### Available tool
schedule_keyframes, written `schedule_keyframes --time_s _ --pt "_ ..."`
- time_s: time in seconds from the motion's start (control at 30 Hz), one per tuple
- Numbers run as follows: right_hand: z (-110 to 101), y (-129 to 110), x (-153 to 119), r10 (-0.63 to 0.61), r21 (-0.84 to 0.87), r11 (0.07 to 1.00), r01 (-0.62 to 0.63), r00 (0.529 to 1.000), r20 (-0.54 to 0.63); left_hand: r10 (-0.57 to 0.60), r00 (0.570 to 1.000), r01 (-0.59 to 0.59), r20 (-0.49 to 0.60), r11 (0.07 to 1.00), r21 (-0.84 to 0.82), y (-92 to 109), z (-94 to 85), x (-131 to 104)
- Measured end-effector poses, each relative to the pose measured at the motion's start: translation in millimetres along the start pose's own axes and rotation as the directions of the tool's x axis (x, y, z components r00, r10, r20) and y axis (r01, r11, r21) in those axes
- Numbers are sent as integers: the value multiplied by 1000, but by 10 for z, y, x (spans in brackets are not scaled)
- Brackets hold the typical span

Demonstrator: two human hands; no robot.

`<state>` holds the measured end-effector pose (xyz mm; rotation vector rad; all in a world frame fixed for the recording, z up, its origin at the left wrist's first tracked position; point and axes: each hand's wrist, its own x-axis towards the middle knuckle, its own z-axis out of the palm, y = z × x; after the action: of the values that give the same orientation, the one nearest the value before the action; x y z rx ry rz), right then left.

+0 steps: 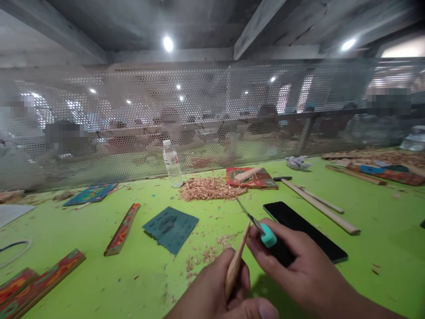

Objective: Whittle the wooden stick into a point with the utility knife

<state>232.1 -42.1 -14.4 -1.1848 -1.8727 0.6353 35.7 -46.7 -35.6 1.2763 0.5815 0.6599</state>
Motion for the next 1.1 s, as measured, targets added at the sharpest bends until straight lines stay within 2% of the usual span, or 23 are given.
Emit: schedule_keyframes --time_s 0.1,0.17,0.47,0.67,0.87,1.0,1.1 --pt "-17 17 17 -11 0 1000 11 999 -37 -38 997 46 -68 992 119 35 -37 -6" --pt "-24 3 32 1 1 1000 -1 1000 -14 -29 995 42 -93 989 142 62 -51 -2" --pt "-19 -42 89 71 7 997 -72 996 56 -108 989 106 -100 994 -25 99 -14 20" --pt "-34 -62 61 46 35 998 -49 994 98 -122 987 123 -110 992 9 166 -22 2" --pt "-24 -54 48 77 24 997 -79 992 101 -61 992 79 -110 982 170 127 13 -21" --pt "-29 -80 64 46 59 997 -55 989 138 -8 999 13 -41 991 131 60 36 -26" --pt "-42 -98 53 12 45 999 -17 993 117 26 998 -18 -56 990 137 100 37 -32"
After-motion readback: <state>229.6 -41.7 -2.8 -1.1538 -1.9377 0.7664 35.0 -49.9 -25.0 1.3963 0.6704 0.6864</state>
